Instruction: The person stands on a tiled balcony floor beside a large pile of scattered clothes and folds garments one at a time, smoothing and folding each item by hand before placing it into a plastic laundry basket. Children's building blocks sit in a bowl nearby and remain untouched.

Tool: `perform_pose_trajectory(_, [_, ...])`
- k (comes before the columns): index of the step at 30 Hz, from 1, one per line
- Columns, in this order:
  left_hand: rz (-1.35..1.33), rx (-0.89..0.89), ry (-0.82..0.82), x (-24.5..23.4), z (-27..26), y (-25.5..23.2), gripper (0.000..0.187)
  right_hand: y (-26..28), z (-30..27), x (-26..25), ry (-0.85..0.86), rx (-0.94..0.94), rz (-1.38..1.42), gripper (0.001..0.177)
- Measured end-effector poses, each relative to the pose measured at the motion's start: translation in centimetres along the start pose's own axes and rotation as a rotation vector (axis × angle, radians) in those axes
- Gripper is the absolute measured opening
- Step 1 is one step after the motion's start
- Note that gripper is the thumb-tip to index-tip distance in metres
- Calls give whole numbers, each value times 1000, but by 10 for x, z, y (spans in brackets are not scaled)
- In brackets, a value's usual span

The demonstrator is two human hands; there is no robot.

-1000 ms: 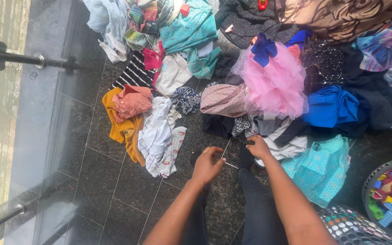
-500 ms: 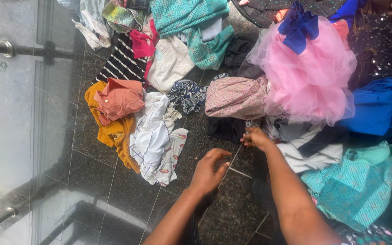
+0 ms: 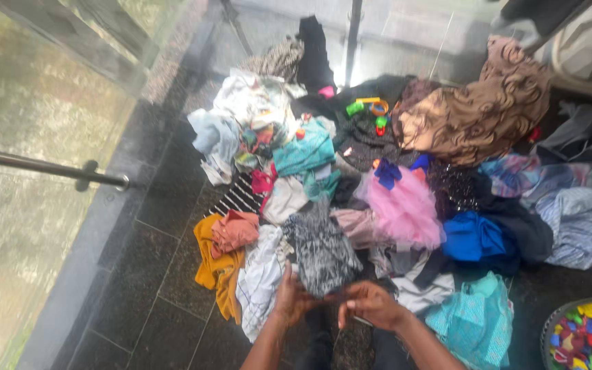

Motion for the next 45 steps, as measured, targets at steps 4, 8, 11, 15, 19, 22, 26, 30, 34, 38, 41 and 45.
perform_pose_trajectory(4, [-29, -29, 601, 83, -35, -18, 59, -31, -28, 68, 151, 178, -145, 39])
perform_pose_trajectory(8, [378, 51, 426, 112, -53, -21, 51, -30, -53, 11, -419, 204, -656, 37])
perform_pose_trajectory(11, [913, 148, 467, 149, -89, -18, 48, -9, -86, -22, -922, -19, -16, 46])
perform_pose_trajectory(15, [1704, 731, 1028, 196, -189, 23, 53, 31, -49, 32, -511, -250, 284, 64])
perform_pose_trajectory(19, [1940, 244, 745, 173, -199, 50, 57, 80, -47, 71, -565, -490, 190, 41])
perform_pose_trajectory(22, [1467, 115, 526, 161, -209, 32, 63, 89, -63, 117, -395, -512, 67, 40])
perform_pose_trajectory(26, [735, 98, 637, 181, -235, 44, 70, 57, -103, 158, -269, -341, -136, 43])
perform_pose_trajectory(30, [432, 371, 636, 234, -244, 66, 60, 19, -151, 144, -415, -203, -432, 46])
perform_pose_trajectory(34, [496, 519, 525, 264, -240, 120, 46, -14, -216, 126, -478, -150, -485, 50])
perform_pose_trajectory(38, [982, 695, 448, 257, -238, 191, 25, -13, -277, 142, -548, -317, -473, 65])
perform_pose_trajectory(41, [1394, 1104, 382, 255, -249, 213, 24, 5, -303, 181, -602, -482, -671, 88])
perform_pose_trajectory(45, [1652, 1544, 430, 259, -272, 242, 47, 17, -312, 246, -618, -772, -1256, 66])
Point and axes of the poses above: each hand's wrist, its own z-axis towards the middle knuckle, its own x-axis out of the palm, y = z × x, the point moved 7 cm from there along z, towards the middle knuckle, and after that the axes turned 5 degrees about y, right-handed, at the moved point
